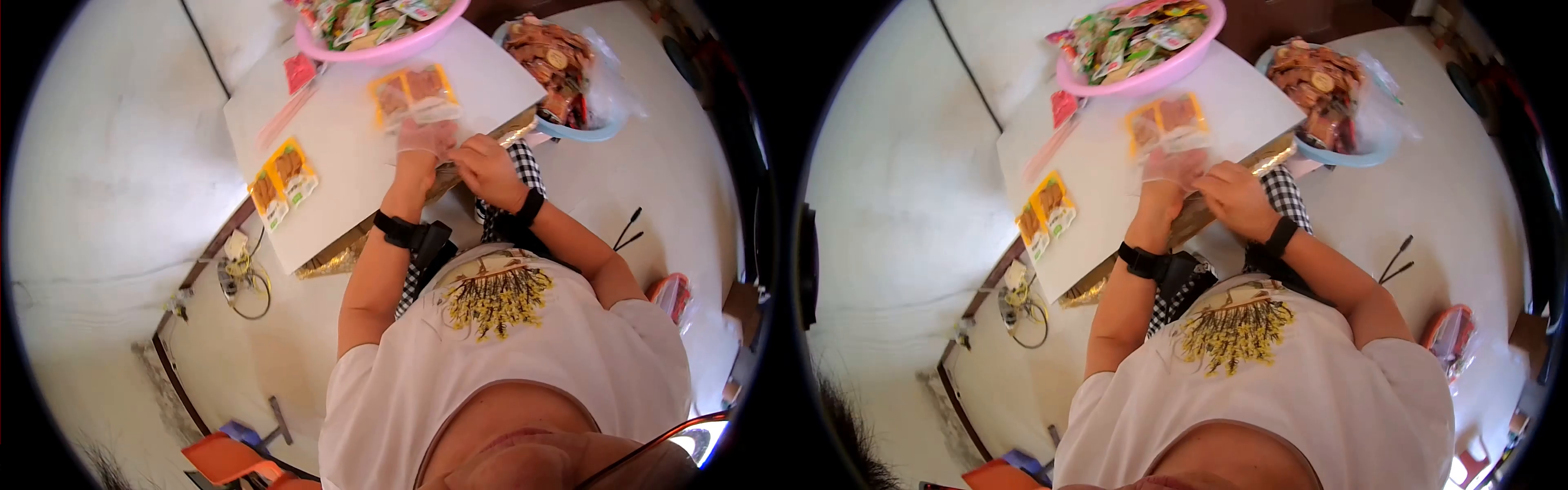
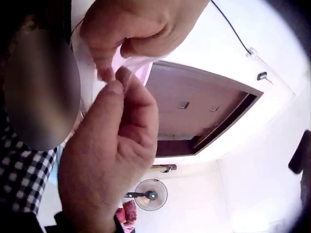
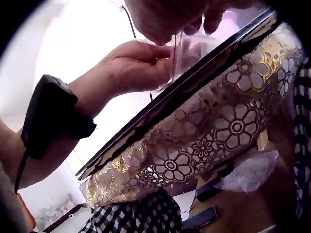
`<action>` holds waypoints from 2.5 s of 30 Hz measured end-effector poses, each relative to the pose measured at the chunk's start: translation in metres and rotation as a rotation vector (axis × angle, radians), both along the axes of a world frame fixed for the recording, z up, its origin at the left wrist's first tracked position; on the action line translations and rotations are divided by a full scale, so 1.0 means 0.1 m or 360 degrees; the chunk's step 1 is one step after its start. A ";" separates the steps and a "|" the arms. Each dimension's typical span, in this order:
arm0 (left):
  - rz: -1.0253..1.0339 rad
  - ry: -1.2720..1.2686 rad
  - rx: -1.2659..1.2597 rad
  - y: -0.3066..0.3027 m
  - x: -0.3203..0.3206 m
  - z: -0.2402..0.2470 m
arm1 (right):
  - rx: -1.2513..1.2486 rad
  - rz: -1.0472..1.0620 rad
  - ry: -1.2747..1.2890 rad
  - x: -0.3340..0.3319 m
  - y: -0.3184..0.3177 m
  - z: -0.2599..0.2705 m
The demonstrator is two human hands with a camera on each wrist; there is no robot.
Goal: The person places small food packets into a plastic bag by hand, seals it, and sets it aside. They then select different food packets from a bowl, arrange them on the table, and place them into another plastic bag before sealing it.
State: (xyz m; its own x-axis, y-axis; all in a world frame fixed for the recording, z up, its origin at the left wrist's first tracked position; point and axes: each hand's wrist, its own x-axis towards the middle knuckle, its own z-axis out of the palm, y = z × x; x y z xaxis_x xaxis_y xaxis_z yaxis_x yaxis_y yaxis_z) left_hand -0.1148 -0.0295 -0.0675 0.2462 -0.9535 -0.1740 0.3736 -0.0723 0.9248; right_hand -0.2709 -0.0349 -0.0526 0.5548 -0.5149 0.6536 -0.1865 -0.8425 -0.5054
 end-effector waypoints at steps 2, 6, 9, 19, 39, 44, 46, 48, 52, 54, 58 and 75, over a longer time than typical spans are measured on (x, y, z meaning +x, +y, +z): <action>-0.0116 -0.0450 -0.0359 0.15 0.18 -0.54 | 0.0018 0.0014 0.0055 0.02 0.00 0.02; -0.0280 -0.0793 0.0006 0.91 0.21 0.37 | 0.0093 0.0008 -0.0003 0.11 0.04 0.07; -0.0115 -0.0734 0.0273 1.30 0.56 0.66 | 0.0126 0.0041 0.0078 0.15 0.06 0.09; 0.0915 -0.2293 0.1321 1.78 2.55 0.40 | 0.0060 0.0085 0.0166 0.27 0.12 0.15; 0.0913 -0.0885 0.0283 2.12 1.86 0.89 | 0.0046 0.0008 -0.0016 0.20 0.04 0.19; 0.0127 -0.0176 0.0188 2.05 1.06 0.89 | 0.0046 0.0029 -0.0075 0.22 0.00 0.23; -0.0045 0.0104 0.0300 1.90 0.78 0.90 | 0.0020 0.0017 -0.0076 0.22 -0.02 0.24; -0.0135 0.0287 0.0322 1.73 0.62 0.84 | 0.0020 0.0039 -0.0064 0.22 -0.03 0.25; -0.0115 0.0308 0.0259 1.41 0.45 0.72 | 0.0045 0.0093 -0.0085 0.21 -0.03 0.27; -0.0123 0.0294 0.0223 1.30 0.40 0.78 | 0.0058 0.0115 -0.0098 0.21 -0.03 0.27; -0.0041 0.0211 0.0199 1.11 0.26 0.81 | 0.0093 0.0175 -0.0106 0.22 -0.02 0.26; 0.0576 0.0010 0.0040 0.53 0.40 0.38 | 0.0091 0.0216 -0.0007 0.29 0.06 0.18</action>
